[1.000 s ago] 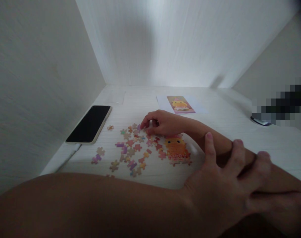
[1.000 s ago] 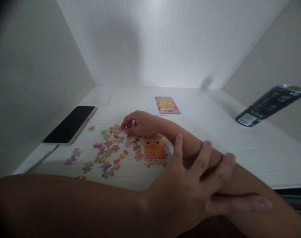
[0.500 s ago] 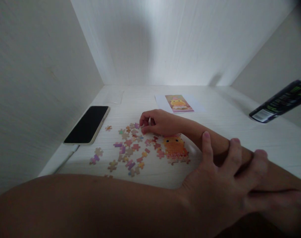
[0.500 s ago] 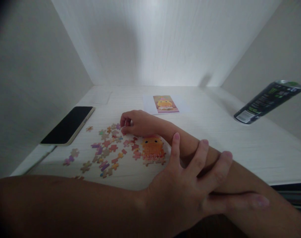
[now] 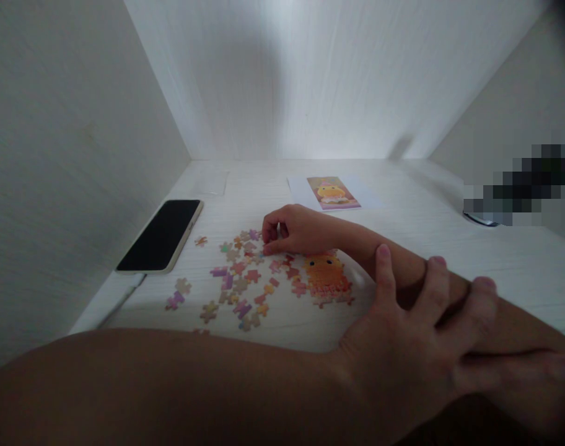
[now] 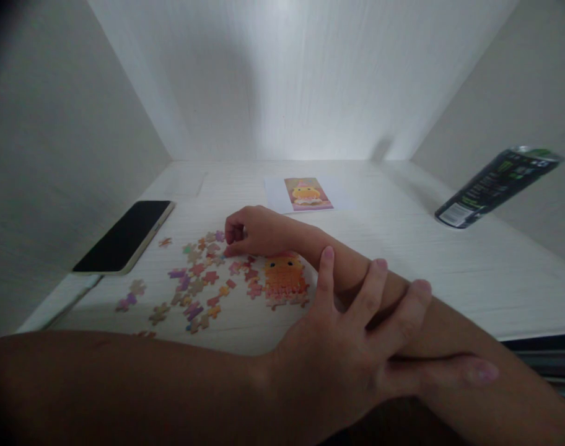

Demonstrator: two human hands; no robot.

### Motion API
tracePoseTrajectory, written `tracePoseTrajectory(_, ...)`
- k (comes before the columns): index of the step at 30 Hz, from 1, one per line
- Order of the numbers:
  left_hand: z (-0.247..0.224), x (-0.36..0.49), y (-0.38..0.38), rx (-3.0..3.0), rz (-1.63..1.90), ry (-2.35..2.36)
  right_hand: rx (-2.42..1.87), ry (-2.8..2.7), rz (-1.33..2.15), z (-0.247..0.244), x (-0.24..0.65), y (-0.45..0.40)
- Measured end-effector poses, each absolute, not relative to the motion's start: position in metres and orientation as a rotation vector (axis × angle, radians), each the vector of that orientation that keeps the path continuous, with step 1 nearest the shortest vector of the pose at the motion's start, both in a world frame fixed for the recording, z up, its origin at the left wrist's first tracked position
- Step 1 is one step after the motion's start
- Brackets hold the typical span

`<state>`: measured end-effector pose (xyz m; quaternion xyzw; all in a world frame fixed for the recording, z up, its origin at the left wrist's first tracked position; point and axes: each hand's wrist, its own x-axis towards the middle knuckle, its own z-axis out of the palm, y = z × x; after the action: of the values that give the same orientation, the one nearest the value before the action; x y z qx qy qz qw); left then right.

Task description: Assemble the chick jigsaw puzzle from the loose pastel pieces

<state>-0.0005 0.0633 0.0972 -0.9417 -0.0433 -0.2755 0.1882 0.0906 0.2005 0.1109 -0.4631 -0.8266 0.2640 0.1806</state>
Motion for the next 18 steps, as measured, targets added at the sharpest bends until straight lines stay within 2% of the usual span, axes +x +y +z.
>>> tracePoseTrajectory(18, 0.0958, -0.0006, 0.0633, -2.7, -0.766, -0.108, -1.397, -2.312, 0.528, 0.1106, 0.0877, 0.1981)
